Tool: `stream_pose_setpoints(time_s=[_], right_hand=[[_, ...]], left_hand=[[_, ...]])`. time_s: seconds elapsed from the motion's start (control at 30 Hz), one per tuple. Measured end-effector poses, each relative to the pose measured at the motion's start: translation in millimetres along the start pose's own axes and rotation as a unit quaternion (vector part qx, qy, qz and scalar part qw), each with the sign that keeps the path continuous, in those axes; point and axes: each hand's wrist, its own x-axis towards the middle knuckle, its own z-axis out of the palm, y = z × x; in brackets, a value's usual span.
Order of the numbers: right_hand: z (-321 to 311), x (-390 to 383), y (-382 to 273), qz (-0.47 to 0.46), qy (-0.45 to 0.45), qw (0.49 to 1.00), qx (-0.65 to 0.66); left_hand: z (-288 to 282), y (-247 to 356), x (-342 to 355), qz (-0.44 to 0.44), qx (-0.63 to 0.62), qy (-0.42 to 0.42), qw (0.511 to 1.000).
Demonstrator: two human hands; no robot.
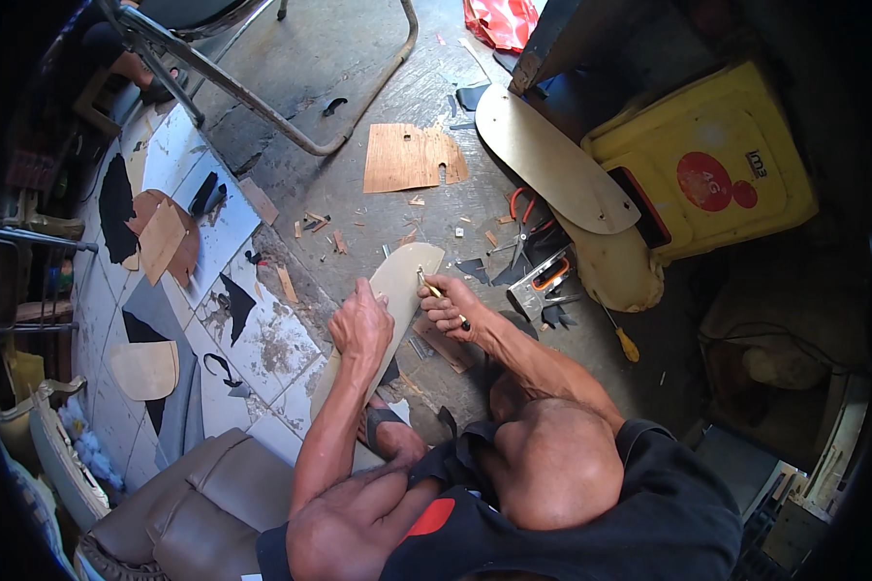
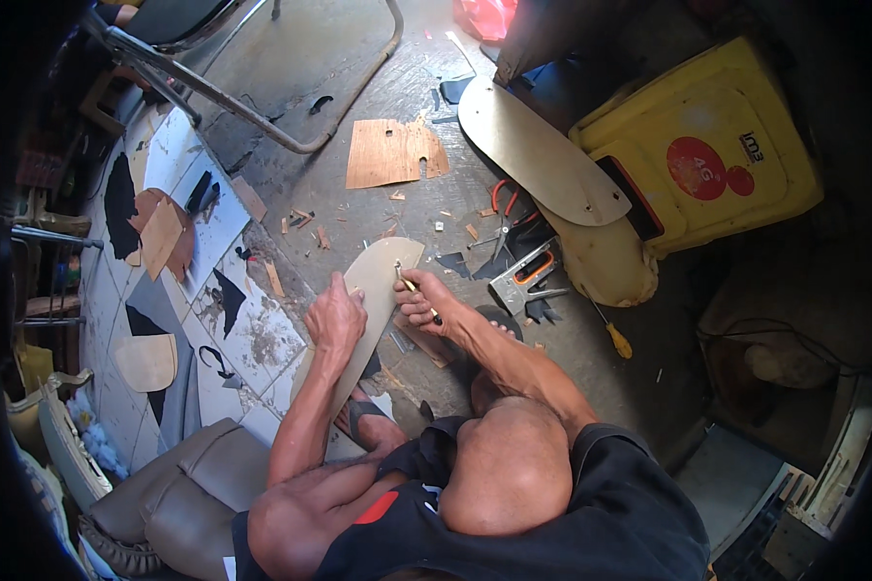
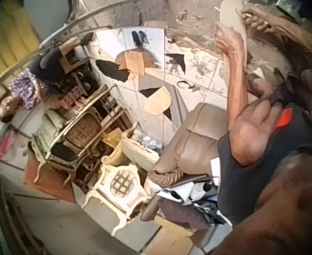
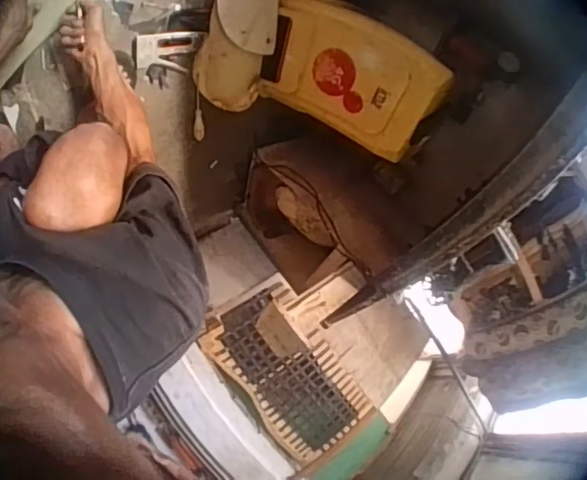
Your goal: The person uses a knife to shave the edges of a wooden board, then handles a screwdriver to pry at a hole in the board, and finally picks up another wooden piece and a red plastic bag.
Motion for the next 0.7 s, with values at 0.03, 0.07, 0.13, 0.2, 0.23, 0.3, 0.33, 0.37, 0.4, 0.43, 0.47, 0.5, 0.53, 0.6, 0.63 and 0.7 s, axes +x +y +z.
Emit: stream_pose_setpoints(time_s=[0.03, 0.07, 0.13, 0.2, 0.23, 0.3, 0.33, 0.37, 0.4, 0.43, 0.47, 0.5, 0.53, 0.6, 0.63, 0.7], right_hand=[[-1, -1, 1, -0.014, 0.056, 0.998, -0.027], [3, -1, -1, -0.029, 0.109, 0.992, -0.056], [15, -1, 1, -0.054, 0.169, 0.974, -0.142], [29, -6, 9, -0.068, 0.183, 0.947, -0.257], [27, -7, 9, -0.074, 0.198, 0.94, -0.266], [24, -8, 4, -0.084, 0.227, 0.927, -0.285], [21, -13, 1, -0.077, 0.221, 0.93, -0.283], [17, -17, -1, -0.079, 0.234, 0.924, -0.293], [25, -7, 1, -0.074, 0.223, 0.921, -0.309], [26, -6, 0, -0.075, 0.228, 0.916, -0.322], [25, -8, 0, -0.071, 0.229, 0.915, -0.324], [26, -6, 0, -0.067, 0.228, 0.916, -0.324], [23, -7, -3, -0.063, 0.232, 0.915, -0.324], [16, -4, -9, -0.047, 0.222, 0.923, -0.311], [15, -3, -12, -0.037, 0.237, 0.908, -0.344], [15, 0, -17, -0.017, 0.264, 0.873, -0.41]], left_hand=[[2, -3, 4, -0.005, 0.001, -0.006, 1.0], [2, -5, 9, -0.009, 0.002, -0.008, 1.0], [0, -11, 9, -0.018, 0.008, -0.013, 1.0], [-2, -14, 10, -0.024, 0.006, -0.004, 1.0], [1, -11, 10, -0.016, -0.002, -0.001, 1.0], [4, -6, 10, -0.006, -0.008, -0.004, 1.0], [6, -2, 11, -0.003, -0.008, -0.011, 1.0], [9, 1, 10, 0.0, -0.007, -0.018, 1.0], [-1, -6, 6, -0.01, 0.004, -0.006, 1.0], [-2, -5, 5, -0.007, 0.006, -0.002, 1.0], [-3, -6, 5, -0.004, 0.009, 0.003, 1.0], [-3, -10, 5, -0.003, 0.013, 0.006, 1.0], [0, -9, 4, 0.002, 0.012, 0.007, 1.0], [4, -7, 4, 0.009, 0.01, 0.009, 1.0], [4, -6, 4, 0.011, 0.009, 0.01, 1.0], [5, -5, 2, 0.014, 0.011, 0.011, 1.0]])
